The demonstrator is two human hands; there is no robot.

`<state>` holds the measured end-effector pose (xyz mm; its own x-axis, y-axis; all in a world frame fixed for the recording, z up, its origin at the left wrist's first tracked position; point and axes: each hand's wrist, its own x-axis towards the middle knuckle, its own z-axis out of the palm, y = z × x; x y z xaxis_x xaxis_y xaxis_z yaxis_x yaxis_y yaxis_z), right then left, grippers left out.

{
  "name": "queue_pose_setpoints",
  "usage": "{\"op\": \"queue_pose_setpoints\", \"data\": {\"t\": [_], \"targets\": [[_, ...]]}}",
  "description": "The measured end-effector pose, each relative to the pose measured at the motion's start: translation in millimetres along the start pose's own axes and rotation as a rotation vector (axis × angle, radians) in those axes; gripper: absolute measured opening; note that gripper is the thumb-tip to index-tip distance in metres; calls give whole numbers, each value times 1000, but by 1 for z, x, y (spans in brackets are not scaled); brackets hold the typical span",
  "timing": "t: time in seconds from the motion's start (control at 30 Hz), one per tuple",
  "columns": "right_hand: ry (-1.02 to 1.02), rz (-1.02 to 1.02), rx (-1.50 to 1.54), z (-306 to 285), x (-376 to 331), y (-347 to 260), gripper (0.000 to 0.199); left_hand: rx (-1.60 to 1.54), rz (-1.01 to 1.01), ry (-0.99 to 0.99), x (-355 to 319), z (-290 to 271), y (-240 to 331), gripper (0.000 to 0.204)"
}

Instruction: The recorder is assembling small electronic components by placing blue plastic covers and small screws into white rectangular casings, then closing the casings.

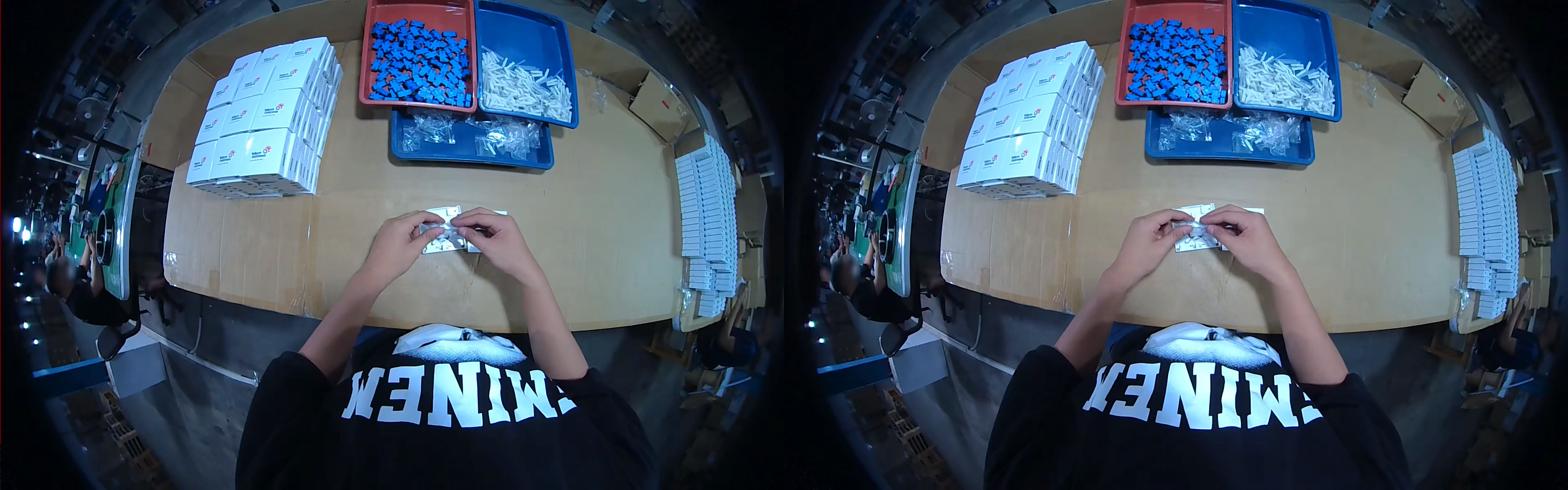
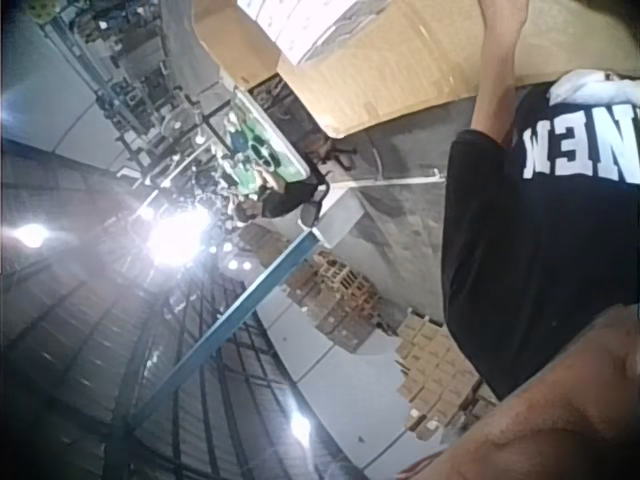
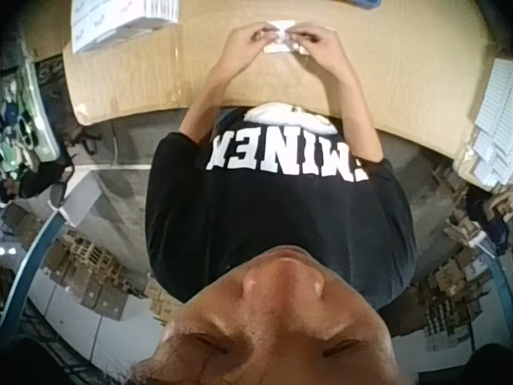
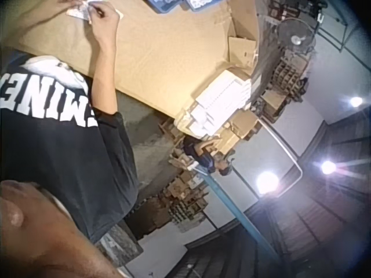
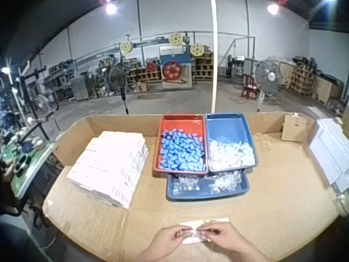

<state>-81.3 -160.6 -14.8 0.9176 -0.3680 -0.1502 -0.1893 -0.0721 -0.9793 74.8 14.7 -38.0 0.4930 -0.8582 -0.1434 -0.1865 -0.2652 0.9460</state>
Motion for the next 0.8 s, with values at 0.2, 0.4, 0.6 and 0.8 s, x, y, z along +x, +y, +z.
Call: {"op": "queue_pose_setpoints", "data": {"t": [0.2, 0.4, 0.6, 0.8], "targets": [[77, -166, -354, 11, 4, 1, 18, 320, 376, 203, 1, 5, -12, 18], [144, -491, -638, 15, 9, 27, 13, 525, 398, 267, -3, 14, -16, 13], [180, -506, -697, 20, 3, 34, 16, 566, 400, 209, -9, 13, -21, 12], [212, -510, -729, 18, 0, 27, 10, 579, 442, 195, -16, 13, -22, 20]]}}
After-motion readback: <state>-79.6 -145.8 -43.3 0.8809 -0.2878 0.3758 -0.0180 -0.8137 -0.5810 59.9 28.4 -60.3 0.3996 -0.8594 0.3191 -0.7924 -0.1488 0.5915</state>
